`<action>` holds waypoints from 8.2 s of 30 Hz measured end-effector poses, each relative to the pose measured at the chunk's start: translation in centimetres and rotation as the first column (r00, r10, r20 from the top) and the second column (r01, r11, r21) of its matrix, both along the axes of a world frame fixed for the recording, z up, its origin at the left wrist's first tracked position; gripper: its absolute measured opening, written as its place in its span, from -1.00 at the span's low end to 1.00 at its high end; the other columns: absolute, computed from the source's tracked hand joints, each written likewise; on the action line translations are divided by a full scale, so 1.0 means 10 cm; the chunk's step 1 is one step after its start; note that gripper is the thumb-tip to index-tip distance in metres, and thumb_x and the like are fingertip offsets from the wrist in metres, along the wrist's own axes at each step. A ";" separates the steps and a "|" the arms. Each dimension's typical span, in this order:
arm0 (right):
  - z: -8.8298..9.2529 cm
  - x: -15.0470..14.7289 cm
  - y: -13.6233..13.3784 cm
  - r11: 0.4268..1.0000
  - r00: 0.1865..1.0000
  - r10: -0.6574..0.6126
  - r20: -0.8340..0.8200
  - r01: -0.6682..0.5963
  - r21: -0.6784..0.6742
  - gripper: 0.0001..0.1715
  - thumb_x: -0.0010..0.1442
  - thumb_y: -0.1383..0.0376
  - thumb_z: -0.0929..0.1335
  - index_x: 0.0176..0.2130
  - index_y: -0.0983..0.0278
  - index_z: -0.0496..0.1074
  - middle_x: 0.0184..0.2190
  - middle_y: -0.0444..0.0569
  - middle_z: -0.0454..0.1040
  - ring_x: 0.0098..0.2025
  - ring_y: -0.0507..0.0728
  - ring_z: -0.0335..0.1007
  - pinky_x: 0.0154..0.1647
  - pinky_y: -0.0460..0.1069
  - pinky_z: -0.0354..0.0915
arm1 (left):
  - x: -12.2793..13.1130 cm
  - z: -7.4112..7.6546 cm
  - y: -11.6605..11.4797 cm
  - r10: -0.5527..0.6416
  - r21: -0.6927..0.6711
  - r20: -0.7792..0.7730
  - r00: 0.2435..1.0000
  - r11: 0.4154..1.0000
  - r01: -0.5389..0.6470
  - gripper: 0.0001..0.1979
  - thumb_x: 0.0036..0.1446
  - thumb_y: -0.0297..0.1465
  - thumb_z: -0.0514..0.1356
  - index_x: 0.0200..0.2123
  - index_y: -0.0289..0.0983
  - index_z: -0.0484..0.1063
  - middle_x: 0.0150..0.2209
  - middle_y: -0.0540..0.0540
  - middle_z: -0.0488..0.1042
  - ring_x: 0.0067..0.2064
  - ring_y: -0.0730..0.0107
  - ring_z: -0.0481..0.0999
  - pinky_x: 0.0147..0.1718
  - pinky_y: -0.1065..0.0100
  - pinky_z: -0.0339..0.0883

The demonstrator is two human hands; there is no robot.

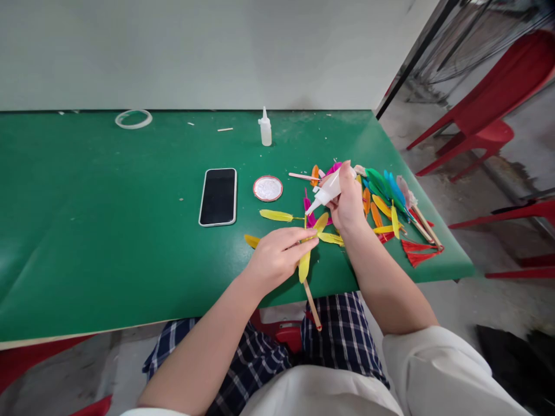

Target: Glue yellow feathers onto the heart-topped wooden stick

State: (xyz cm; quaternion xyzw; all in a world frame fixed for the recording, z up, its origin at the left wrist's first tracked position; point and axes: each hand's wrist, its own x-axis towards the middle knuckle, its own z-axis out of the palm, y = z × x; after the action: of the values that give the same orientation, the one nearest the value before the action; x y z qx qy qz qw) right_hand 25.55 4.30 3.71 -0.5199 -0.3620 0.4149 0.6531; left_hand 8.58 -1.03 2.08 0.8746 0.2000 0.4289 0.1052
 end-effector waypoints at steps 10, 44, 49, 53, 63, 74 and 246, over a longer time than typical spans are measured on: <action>0.01 -0.01 0.00 1.000 1.000 0.002 0.001 -0.002 0.002 -0.36 0.01 -0.24 0.19 -0.49 0.28 0.33 -0.71 -0.18 0.14 -0.74 -0.09 0.04 -0.83 -0.15 -0.11 | 0.00 0.02 0.00 0.002 0.003 0.004 1.000 1.000 -0.002 -0.78 0.14 -0.57 0.09 -0.16 -0.28 0.43 -0.17 -0.14 0.52 -0.13 0.35 0.50 -0.22 0.29 0.46; 0.01 -0.01 0.00 1.000 1.000 -0.005 0.021 0.005 0.016 -0.36 0.01 -0.24 0.19 -0.58 0.26 0.31 -0.71 -0.16 0.14 -0.73 -0.08 0.00 -0.80 -0.12 -0.11 | 0.00 -0.01 0.00 -0.001 0.007 0.005 1.000 1.000 0.001 -0.77 0.10 -0.59 0.13 -0.16 -0.32 0.43 -0.16 -0.15 0.51 -0.11 0.33 0.50 -0.21 0.30 0.44; 0.01 -0.01 0.00 1.000 1.000 -0.004 0.012 0.004 0.026 -0.37 0.03 -0.21 0.20 -0.59 0.27 0.30 -0.71 -0.16 0.14 -0.74 -0.09 -0.05 -0.79 -0.11 -0.18 | 0.00 -0.01 0.00 -0.005 -0.008 0.003 1.000 1.000 0.005 -0.77 0.10 -0.59 0.13 -0.16 -0.30 0.43 -0.16 -0.14 0.51 -0.11 0.33 0.49 -0.21 0.29 0.44; 0.00 0.00 0.00 1.000 1.000 0.001 0.019 -0.001 0.013 -0.35 0.01 -0.24 0.18 -0.53 0.27 0.31 -0.70 -0.17 0.13 -0.72 -0.08 0.02 -0.80 -0.13 -0.12 | 0.00 -0.01 0.00 -0.007 -0.001 0.005 1.000 1.000 0.007 -0.77 0.11 -0.59 0.12 -0.16 -0.31 0.42 -0.16 -0.14 0.51 -0.12 0.34 0.49 -0.21 0.29 0.45; -0.02 0.01 0.02 1.000 1.000 0.000 -0.006 0.000 0.020 -0.37 0.03 -0.22 0.19 -0.51 0.29 0.32 -0.70 -0.18 0.15 -0.74 -0.09 0.06 -0.82 -0.16 -0.09 | 0.00 0.00 0.00 -0.003 0.002 0.006 1.000 1.000 0.003 -0.77 0.11 -0.59 0.12 -0.16 -0.30 0.43 -0.17 -0.14 0.52 -0.12 0.35 0.50 -0.21 0.30 0.45; -0.02 0.02 0.01 1.000 1.000 0.004 0.019 -0.004 0.002 -0.40 0.04 -0.19 0.20 -0.53 0.27 0.31 -0.70 -0.16 0.16 -0.71 -0.06 0.07 -0.78 -0.12 -0.07 | 0.01 -0.01 0.00 -0.006 -0.006 0.007 1.000 1.000 0.006 -0.78 0.11 -0.59 0.13 -0.17 -0.31 0.43 -0.17 -0.14 0.52 -0.13 0.33 0.50 -0.22 0.29 0.45; 0.09 0.02 -0.31 0.841 0.766 -0.285 0.576 -0.089 0.534 -0.64 0.11 0.02 0.27 -0.52 0.20 0.40 -0.58 -0.07 0.44 -0.51 0.09 0.38 -0.50 0.04 0.32 | -0.01 0.01 0.00 0.050 0.079 -0.082 0.995 0.996 -0.044 -0.80 0.13 -0.54 0.11 -0.16 -0.31 0.43 -0.16 -0.14 0.53 -0.12 0.31 0.51 -0.19 0.24 0.48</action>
State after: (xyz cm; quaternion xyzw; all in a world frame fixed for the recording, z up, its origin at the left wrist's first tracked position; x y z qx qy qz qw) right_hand 25.71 1.25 4.57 -0.4459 -0.6320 0.0611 0.6309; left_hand 8.52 -1.07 2.20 0.8902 0.2082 0.4017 0.0528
